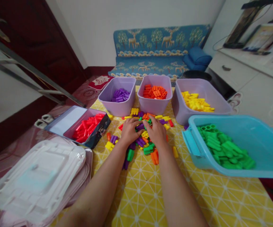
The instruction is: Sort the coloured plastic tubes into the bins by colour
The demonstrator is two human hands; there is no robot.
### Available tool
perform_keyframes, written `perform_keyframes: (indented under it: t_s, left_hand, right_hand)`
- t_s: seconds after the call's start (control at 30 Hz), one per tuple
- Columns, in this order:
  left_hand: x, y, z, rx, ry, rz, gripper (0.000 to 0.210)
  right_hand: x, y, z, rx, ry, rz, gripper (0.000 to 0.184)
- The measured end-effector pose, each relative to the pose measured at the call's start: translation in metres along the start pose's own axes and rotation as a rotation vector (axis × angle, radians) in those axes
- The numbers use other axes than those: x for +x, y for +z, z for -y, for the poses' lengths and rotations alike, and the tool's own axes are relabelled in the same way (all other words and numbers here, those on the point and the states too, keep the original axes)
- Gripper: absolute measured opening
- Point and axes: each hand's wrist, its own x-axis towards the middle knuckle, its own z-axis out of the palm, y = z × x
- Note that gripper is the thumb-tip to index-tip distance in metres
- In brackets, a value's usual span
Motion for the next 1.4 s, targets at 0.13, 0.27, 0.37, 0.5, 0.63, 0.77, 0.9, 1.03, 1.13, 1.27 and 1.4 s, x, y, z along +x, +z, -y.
perform_keyframes:
  t_s: [0.13,0.27,0.37,0.5,0.63,0.77,0.9,1.03,1.13,1.27,1.4]
  left_hand:
    - [0.0,-0.002,-0.001,-0.078,0.055,0.035,0.032]
    - [-0.002,-0.007,-0.005,-0.207,-0.019,0.025,0.048]
    - [-0.003,-0.01,-0.007,-0.308,-0.077,0.024,0.059]
    - [-0.002,-0.008,-0.004,-0.328,-0.058,0.033,0.037]
    - [0.0,-0.001,0.0,-0.306,0.002,-0.028,0.027]
    - [0.001,0.001,0.003,-0.26,0.043,-0.062,0.031]
    - [0.0,-0.001,0.003,-0.198,0.101,0.021,0.04]
    - [0.0,-0.002,0.003,-0.175,0.092,0.052,0.04]
    - [0.0,-0.002,0.004,-0.185,0.08,0.062,0.038]
    - [0.0,-0.002,0.004,-0.197,0.089,0.057,0.036]
    - [0.0,-0.002,0.003,-0.219,0.089,0.061,0.032]
  right_hand:
    - [-0.001,-0.004,0.0,0.147,0.008,-0.013,0.051]
    - [0.0,-0.009,-0.004,0.412,0.06,-0.009,0.053]
    - [0.0,-0.013,-0.006,0.647,0.147,0.036,0.057]
    - [0.0,-0.017,-0.008,0.791,0.188,0.132,0.058]
    - [0.004,-0.027,-0.009,0.592,0.105,0.112,0.04]
    - [0.0,-0.054,-0.001,0.197,0.042,0.222,0.023]
    - [-0.01,-0.074,0.012,-0.093,0.023,0.438,0.021]
    - [-0.015,-0.068,0.013,-0.243,-0.003,0.486,0.039]
    - [-0.012,-0.056,0.009,-0.289,0.017,0.466,0.03]
    - [-0.005,-0.043,0.003,-0.256,0.085,0.335,0.007]
    - [0.001,-0.029,-0.008,0.07,0.083,0.242,0.008]
